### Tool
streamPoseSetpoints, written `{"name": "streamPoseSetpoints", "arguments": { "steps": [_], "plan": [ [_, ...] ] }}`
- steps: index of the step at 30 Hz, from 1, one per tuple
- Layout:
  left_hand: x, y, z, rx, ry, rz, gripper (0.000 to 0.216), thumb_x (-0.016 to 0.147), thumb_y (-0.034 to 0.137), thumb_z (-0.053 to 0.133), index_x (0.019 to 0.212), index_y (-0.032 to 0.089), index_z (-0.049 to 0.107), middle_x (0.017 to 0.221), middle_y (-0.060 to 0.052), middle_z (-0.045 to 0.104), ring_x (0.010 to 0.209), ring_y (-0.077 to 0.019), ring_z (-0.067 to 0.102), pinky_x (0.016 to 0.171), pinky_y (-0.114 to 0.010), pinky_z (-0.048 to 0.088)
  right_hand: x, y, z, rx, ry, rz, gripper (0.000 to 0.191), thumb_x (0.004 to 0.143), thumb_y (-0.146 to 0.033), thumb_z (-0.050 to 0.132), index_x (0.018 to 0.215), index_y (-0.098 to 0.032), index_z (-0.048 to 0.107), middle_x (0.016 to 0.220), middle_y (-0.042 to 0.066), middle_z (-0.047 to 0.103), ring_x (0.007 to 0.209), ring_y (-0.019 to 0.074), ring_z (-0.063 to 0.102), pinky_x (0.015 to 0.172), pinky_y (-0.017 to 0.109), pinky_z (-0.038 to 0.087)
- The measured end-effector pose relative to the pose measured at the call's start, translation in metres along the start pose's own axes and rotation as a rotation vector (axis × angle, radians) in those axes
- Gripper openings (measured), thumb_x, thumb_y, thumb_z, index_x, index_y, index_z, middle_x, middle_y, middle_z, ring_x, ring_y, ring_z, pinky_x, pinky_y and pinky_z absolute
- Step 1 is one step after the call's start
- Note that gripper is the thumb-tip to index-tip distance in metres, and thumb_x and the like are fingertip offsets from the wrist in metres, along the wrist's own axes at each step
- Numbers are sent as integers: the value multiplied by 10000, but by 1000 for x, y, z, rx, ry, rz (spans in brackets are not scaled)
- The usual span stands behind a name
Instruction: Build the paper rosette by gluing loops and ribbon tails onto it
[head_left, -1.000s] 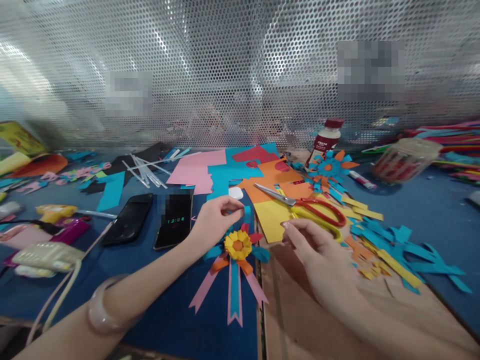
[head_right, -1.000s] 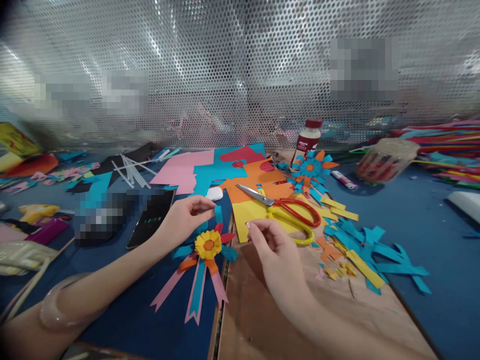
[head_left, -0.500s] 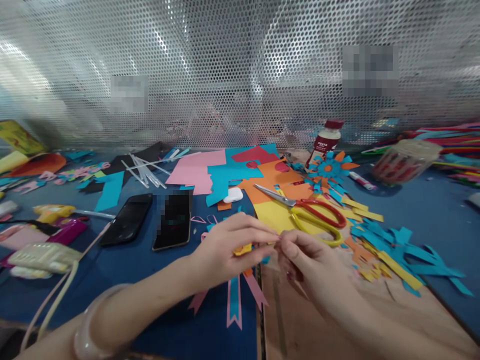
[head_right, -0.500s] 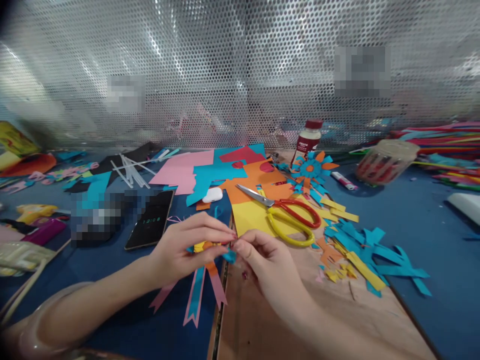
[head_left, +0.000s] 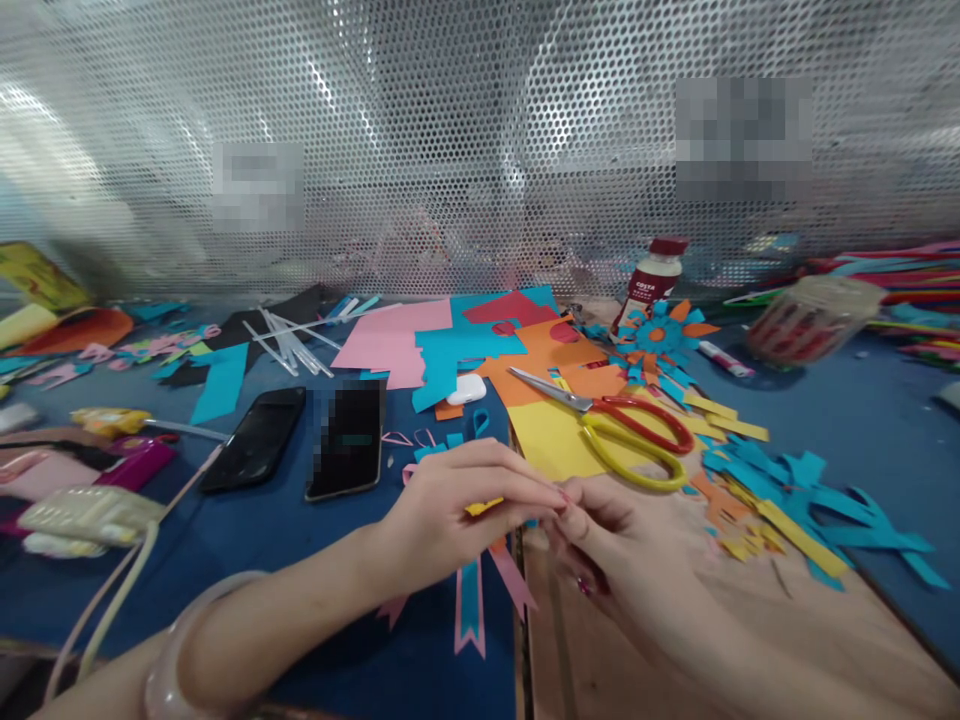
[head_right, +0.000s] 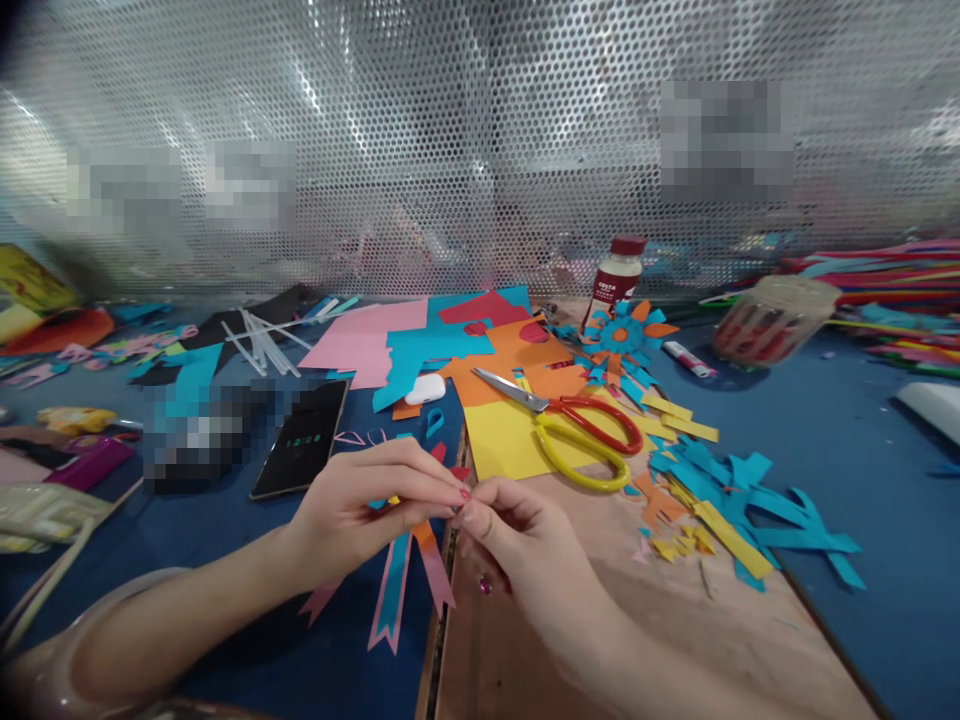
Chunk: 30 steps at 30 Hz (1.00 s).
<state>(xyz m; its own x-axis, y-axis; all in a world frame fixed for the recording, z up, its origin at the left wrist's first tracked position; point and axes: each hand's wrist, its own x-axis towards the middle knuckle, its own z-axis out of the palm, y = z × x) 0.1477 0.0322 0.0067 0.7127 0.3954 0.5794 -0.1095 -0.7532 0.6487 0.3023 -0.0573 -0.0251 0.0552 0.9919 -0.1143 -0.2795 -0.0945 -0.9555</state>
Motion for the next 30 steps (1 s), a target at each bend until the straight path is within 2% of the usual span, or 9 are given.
{"name": "streamPoseSetpoints", "arguments": {
  "steps": [9,14,20,24,30],
  "plan": [
    [-3,-4,0,48,-21,27,148,834,134,607,932,192,702,882,-55,729,817,-145,649,741,-260,543,-1,-8,4,-87,3,17,467,718,-619,653,622,-187,503,430,-81,389,352,46,282,359,208,200],
    [-2,-2,4,126,42,78,128,817,125,603,874,203,686,833,-37,728,773,-143,644,721,-267,537,2,-3,3,-87,-6,34,476,705,-635,651,622,-192,498,415,-87,380,330,44,273,342,206,194],
    [2,-2,3,37,129,-154,55,807,151,630,808,170,682,791,-39,691,717,-129,625,602,-223,495,2,-1,2,-1,-9,21,435,730,-569,673,619,-181,514,409,-93,369,332,35,264,350,196,202],
    [2,-2,1,-65,55,-178,86,834,195,625,848,173,707,818,-50,701,751,-141,634,673,-248,509,0,-4,2,-47,-2,29,438,736,-577,663,619,-180,518,398,-89,359,345,44,283,361,202,190],
    [1,-1,1,-163,-37,-206,102,837,200,629,864,196,727,827,-46,711,761,-140,647,696,-248,515,-1,-4,2,-26,8,52,395,742,-545,677,656,-183,543,418,-97,345,353,39,246,353,200,182]
  ]
}}
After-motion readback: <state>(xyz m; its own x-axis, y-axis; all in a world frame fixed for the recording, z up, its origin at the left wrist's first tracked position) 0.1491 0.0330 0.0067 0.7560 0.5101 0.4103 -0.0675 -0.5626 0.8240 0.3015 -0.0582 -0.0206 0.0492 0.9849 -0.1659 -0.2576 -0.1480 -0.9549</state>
